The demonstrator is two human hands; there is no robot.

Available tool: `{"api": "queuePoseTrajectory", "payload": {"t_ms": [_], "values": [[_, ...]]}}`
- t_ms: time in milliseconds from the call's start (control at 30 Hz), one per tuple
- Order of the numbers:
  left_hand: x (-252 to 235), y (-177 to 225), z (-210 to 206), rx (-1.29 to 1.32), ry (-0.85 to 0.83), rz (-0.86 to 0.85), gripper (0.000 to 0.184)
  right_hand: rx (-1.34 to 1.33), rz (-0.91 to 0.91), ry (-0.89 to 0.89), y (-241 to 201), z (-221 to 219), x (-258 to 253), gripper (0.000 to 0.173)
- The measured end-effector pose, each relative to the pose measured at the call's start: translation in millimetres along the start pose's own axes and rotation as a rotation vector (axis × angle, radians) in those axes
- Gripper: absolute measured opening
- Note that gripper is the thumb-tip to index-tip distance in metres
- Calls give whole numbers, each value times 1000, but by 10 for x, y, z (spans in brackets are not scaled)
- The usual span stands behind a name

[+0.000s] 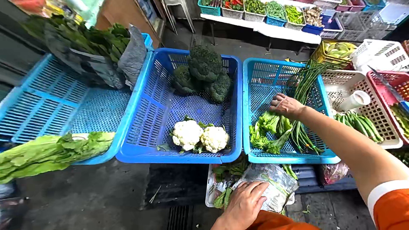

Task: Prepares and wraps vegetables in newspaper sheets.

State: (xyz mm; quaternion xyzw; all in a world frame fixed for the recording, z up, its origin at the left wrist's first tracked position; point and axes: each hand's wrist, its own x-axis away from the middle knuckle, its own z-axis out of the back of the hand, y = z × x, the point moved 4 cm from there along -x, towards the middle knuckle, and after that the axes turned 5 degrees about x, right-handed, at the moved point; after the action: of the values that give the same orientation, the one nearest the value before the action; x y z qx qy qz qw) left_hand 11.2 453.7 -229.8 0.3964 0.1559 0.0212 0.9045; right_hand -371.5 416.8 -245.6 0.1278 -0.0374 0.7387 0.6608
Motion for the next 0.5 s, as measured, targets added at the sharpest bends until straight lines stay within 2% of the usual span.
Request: {"api": "queuePoseTrajectory", "payload": {"t_ms": [67, 167, 267, 367, 433, 500], "values": [[116, -24, -31, 5, -24, 22, 32, -82, -84, 51, 186, 147, 154, 33], [203, -75, -33, 3, -18, 41, 32, -317, -264, 132, 424, 452, 389, 35], [193, -102, -1, 3, -17, 70, 31, -503, -344, 137, 294, 554, 429, 33], [108, -99, 31, -17, -9, 62, 32, -590, -234, 24, -172, 336, 206, 40], [61, -79, 50, -31, 11, 43, 32, -557, -112, -30, -491, 93, 29, 52], [50, -72, 66, -38, 27, 29, 32, -482, -27, -33, -649, -106, -109, 50]]}}
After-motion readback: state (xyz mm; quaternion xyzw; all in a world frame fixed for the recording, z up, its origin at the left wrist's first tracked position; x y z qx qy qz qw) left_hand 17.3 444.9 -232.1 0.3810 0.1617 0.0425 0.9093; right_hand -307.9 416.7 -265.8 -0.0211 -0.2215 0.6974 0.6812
